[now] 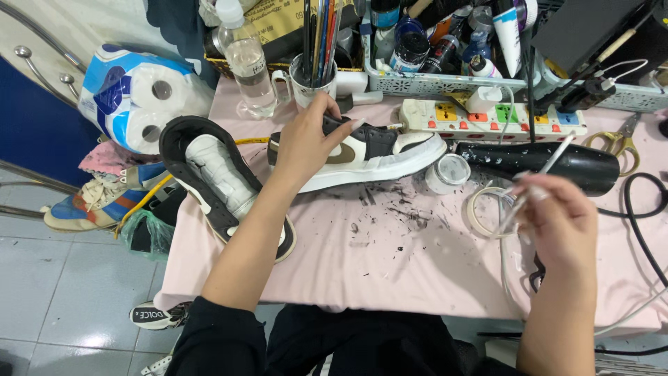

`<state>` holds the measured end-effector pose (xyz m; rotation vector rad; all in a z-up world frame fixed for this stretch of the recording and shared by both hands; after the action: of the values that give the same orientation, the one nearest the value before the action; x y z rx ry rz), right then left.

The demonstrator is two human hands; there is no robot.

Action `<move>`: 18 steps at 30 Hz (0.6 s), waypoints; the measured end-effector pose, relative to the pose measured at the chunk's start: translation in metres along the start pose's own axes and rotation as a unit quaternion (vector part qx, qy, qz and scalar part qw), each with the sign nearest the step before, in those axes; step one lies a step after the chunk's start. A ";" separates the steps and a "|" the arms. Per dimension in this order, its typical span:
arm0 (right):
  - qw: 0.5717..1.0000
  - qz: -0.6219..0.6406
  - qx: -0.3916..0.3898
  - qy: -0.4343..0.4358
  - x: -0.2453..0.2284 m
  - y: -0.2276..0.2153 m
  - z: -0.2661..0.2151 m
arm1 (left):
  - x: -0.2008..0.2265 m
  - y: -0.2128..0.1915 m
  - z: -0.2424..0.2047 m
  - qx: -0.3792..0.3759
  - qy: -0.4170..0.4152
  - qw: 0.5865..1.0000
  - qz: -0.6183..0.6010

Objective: The person paints the midsole of a sneaker white using a brush and dries it with a hair dryer. They repeat the process on different sections of the shoe.

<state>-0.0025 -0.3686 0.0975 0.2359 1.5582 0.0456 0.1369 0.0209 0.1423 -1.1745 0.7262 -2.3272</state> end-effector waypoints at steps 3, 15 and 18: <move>0.988 0.141 -0.054 -0.028 -0.033 0.016 0.021 | 0.007 -0.003 0.001 -0.002 0.033 0.999 0.017; 0.982 -0.044 0.124 -0.135 -0.001 0.009 0.046 | 0.009 -0.010 0.000 0.005 0.033 0.998 0.045; 0.973 -0.096 0.157 -0.140 0.001 0.004 0.043 | 0.018 -0.024 -0.007 0.057 0.074 0.995 0.032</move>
<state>0.0410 -0.3700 0.0969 0.3252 1.2934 -0.3750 0.1182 0.0307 0.1642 -0.9236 0.6602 -2.3857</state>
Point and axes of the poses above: each hand's wrist, its own z-axis towards the middle knuckle, its own y-axis out of the palm, x = y × z, the point moved 10 cm from there along z, towards the middle knuckle, and after that the axes turned 8 degrees about y, right-handed, at the moved point
